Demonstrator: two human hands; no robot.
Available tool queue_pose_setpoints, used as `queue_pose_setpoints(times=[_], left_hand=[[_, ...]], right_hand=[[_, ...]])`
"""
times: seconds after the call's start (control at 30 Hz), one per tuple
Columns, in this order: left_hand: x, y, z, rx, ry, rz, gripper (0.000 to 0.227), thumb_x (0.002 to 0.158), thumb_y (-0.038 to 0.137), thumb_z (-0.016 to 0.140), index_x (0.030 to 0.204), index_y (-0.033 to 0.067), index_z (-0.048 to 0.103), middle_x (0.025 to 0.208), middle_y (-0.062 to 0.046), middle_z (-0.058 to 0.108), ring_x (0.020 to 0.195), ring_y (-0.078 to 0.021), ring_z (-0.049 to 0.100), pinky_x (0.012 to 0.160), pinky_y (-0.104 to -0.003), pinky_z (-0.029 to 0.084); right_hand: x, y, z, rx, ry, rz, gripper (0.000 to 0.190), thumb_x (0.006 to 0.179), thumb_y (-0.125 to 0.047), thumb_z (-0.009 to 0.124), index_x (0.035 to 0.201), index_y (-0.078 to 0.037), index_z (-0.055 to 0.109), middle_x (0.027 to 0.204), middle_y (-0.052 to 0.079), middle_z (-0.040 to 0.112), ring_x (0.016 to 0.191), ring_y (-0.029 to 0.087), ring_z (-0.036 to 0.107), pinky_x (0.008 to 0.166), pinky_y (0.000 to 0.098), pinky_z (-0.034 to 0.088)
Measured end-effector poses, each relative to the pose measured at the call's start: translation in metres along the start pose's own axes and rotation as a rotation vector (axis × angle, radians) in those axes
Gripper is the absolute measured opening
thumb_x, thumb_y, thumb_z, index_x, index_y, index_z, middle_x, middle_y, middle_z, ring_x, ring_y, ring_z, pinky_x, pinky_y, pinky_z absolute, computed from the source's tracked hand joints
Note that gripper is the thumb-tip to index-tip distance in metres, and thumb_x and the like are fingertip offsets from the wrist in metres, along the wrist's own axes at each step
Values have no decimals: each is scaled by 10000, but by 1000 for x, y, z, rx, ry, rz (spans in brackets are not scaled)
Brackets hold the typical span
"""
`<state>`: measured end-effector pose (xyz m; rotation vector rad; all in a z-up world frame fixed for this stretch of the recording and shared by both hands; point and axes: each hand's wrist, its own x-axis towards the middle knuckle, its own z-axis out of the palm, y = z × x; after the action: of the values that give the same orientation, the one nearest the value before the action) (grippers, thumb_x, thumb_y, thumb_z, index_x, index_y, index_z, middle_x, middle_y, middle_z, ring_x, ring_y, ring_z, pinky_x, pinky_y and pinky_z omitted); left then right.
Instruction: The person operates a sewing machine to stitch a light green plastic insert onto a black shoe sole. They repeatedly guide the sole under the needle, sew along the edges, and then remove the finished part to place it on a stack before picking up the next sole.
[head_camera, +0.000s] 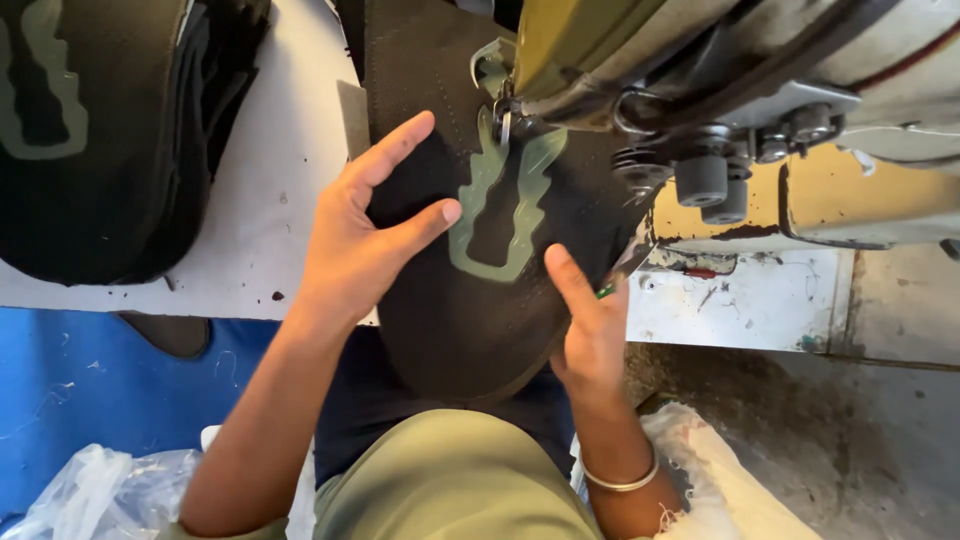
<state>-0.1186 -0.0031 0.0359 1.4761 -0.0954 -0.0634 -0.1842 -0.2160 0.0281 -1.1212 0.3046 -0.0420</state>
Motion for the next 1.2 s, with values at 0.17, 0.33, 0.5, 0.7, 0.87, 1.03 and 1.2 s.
queue_pose_setpoints(times=[0.17, 0.33, 0.5, 0.7, 0.87, 1.03, 1.2], left_hand=[[-4, -20, 21, 127, 164, 110, 695, 884, 47, 839, 1506, 28, 531, 1427, -99, 633, 1321, -161, 581, 1154, -312, 446], [-2, -27, 23, 14, 139, 109, 656, 953, 61, 790, 1539, 46, 496, 1428, -82, 653, 1291, -138, 618, 1149, -293, 485], [32, -64, -32, 141, 353, 76, 350, 1067, 119, 663, 1408, 46, 626, 1362, -85, 654, 1020, -143, 625, 926, -272, 532], [132, -99, -66, -667, 67, -545, 463, 1007, 365, 609, 1327, 34, 658, 1349, -131, 673, 1058, -167, 765, 917, -307, 577], [167, -93, -59, -536, 162, -356, 451, 1063, 347, 578, 1392, 38, 577, 1412, -122, 605, 1159, -168, 684, 999, -313, 519], [178, -124, -67, -387, 248, -181, 445, 1119, 328, 548, 1456, 42, 496, 1475, -114, 538, 1260, -170, 603, 1082, -319, 462], [181, -146, -68, -242, 320, -4, 445, 1176, 310, 517, 1520, 47, 416, 1538, -105, 471, 1361, -170, 522, 1164, -324, 404]], right_hand=[[27, -17, 7, 14, 6, 4, 422, 935, -11, 671, 1343, 25, 571, 1240, 128, 684, 1115, 229, 681, 981, 373, 549], [48, -14, -11, -94, 28, 4, 383, 974, -44, 669, 1345, 3, 585, 1229, 94, 679, 1085, 199, 670, 966, 337, 544], [75, -10, -99, 223, -185, -229, 301, 1158, -269, 609, 1112, 26, 643, 709, 28, 654, 548, 87, 588, 488, 202, 450], [109, -28, -125, -1167, 136, -382, 333, 1178, -225, 487, 921, -67, 629, 837, 101, 648, 703, 223, 599, 676, 397, 483], [125, -59, -52, -1495, -245, -750, 247, 1082, -173, 623, 1264, -22, 694, 1175, 139, 717, 1040, 286, 690, 893, 429, 548], [119, -33, -115, -1592, 79, -516, 256, 1037, -230, 668, 1189, -26, 694, 1122, 127, 730, 1000, 272, 711, 878, 407, 561], [118, 1, -192, -1654, 412, -263, 285, 991, -287, 711, 1114, -31, 695, 1068, 115, 744, 959, 257, 732, 862, 385, 574]])
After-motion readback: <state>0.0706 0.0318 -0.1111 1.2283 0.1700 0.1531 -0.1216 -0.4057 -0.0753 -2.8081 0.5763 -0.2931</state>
